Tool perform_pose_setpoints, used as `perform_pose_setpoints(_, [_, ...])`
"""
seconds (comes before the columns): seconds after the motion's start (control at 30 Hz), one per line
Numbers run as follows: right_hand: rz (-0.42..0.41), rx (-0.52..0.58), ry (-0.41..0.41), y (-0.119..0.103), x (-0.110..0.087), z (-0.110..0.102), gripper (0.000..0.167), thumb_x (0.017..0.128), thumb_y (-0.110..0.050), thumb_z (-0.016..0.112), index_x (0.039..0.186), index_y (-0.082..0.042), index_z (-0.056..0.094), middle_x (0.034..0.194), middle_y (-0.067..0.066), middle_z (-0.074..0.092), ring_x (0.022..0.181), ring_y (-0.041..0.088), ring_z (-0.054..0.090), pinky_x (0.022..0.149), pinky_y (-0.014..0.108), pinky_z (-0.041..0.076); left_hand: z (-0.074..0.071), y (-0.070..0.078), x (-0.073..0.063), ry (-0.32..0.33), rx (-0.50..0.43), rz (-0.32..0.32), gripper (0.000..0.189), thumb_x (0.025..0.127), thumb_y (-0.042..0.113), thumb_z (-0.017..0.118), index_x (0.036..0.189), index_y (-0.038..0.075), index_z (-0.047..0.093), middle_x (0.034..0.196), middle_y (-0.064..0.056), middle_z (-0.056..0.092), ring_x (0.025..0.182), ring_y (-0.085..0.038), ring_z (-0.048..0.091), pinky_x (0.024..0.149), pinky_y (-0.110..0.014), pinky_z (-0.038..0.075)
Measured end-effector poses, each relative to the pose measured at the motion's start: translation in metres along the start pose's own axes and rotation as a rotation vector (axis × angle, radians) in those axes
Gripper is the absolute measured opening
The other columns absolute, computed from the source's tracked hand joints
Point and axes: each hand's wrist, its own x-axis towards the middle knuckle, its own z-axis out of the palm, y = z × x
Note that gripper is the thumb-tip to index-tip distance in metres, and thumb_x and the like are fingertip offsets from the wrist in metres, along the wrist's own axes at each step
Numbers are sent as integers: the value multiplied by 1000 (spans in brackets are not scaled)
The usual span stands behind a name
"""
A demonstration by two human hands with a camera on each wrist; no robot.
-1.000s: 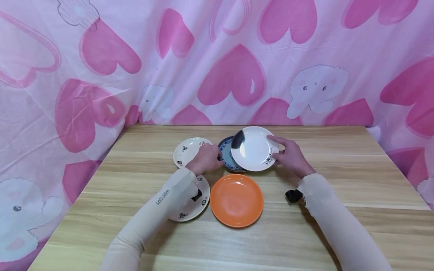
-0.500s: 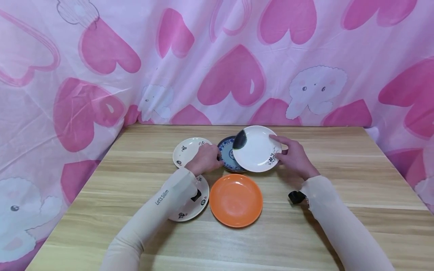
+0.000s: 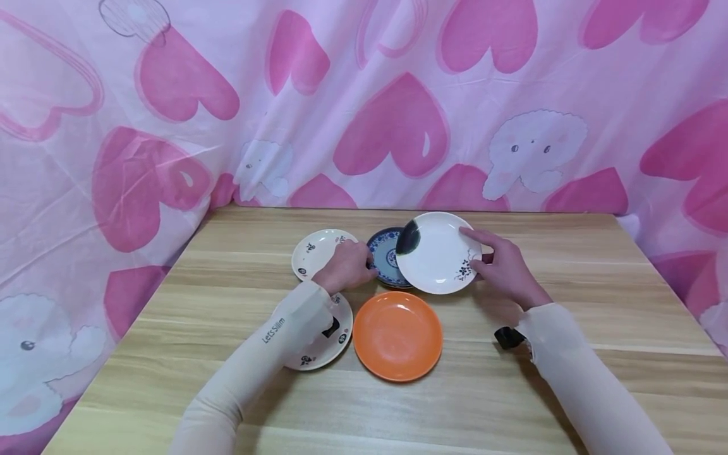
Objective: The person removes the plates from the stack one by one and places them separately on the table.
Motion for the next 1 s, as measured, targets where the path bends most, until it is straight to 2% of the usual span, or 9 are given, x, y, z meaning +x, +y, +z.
perform_pose_setpoints(0.17, [-16,-15,1,-1,-5,-2,68,92,5,57,155,-16,40,164,22,28,106,43,69,75,32,64,-1,1,-1,-1,-2,-6,17,92,23,73,98,8,79,67,-3,64,59,-12,53,47,-16,37])
perform_pose_setpoints(0.4, [17,-48,-5,3,-9,-8,68,93,4,57,155,-18,39,164,19,28,108,42,67,79,34,63,0,1,0,-4,3,-17,18,91,23,74,100,8,78,69,-2,66,60,-12,54,47,-16,38])
perform_pose_setpoints(0.73, [32,-48,-14,12,-19,-19,69,93,4,59,155,-20,39,163,23,28,106,40,68,77,32,64,0,2,1,-21,-13,-32,19,92,22,74,103,7,78,74,-3,68,64,-13,57,49,-15,41])
perform_pose_setpoints(0.83, [28,-50,-20,16,-22,-24,69,93,4,59,155,-18,39,163,25,27,102,34,70,75,29,63,0,2,1,-24,-12,-37,18,92,22,74,102,7,78,74,-4,68,64,-13,56,49,-15,40])
perform_pose_setpoints(1.0, [15,-56,-26,26,-29,-30,68,92,4,61,154,-13,40,159,26,32,83,13,68,68,26,62,0,1,1,-18,-15,-33,18,92,22,74,102,8,78,73,-4,68,63,-13,57,48,-16,40])
